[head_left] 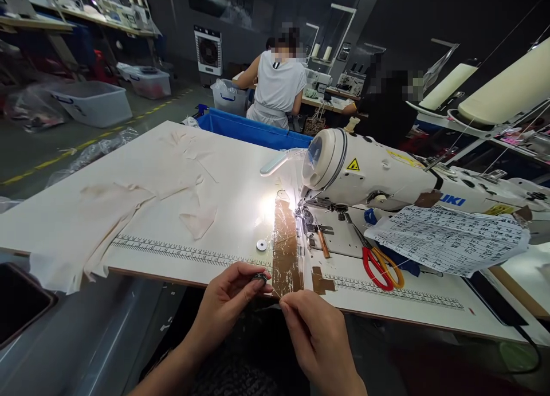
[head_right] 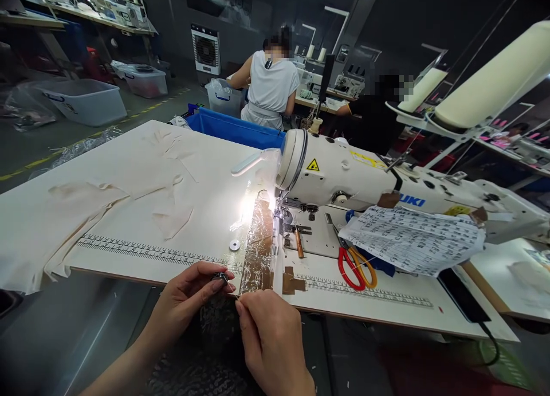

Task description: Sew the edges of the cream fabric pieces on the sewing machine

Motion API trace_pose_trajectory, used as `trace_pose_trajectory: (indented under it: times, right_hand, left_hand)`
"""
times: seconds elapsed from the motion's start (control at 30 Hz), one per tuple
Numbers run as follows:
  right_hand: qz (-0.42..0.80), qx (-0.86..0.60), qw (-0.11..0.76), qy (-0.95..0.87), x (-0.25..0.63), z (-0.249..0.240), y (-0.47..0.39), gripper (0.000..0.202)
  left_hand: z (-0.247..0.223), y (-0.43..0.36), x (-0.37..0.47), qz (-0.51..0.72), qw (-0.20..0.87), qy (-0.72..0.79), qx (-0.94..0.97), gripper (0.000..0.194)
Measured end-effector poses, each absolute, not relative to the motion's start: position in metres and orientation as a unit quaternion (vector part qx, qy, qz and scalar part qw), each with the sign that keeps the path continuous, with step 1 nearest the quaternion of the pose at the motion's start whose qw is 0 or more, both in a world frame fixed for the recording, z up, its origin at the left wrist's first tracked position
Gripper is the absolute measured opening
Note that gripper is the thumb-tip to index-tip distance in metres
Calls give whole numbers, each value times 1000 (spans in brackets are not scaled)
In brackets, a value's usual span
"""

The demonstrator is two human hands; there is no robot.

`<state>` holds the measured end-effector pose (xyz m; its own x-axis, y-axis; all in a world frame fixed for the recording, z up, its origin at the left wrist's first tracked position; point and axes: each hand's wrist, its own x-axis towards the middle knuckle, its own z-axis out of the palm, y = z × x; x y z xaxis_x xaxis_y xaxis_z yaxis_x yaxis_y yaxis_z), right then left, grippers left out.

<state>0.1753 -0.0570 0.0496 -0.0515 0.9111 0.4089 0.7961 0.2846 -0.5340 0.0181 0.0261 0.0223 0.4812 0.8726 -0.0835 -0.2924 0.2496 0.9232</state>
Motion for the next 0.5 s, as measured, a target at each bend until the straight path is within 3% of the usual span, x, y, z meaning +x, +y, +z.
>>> trace_pose_trajectory:
  times: [0.2, 0.5]
  right_hand:
    - [85, -551, 354, -751, 154, 44, -54, 21]
    - [66, -646, 306, -696, 176, 32, -63, 27]
  left_hand:
    - [22, 22, 19, 431, 658, 344, 514, 19]
    - [23, 29, 11, 396, 764, 277, 428, 21]
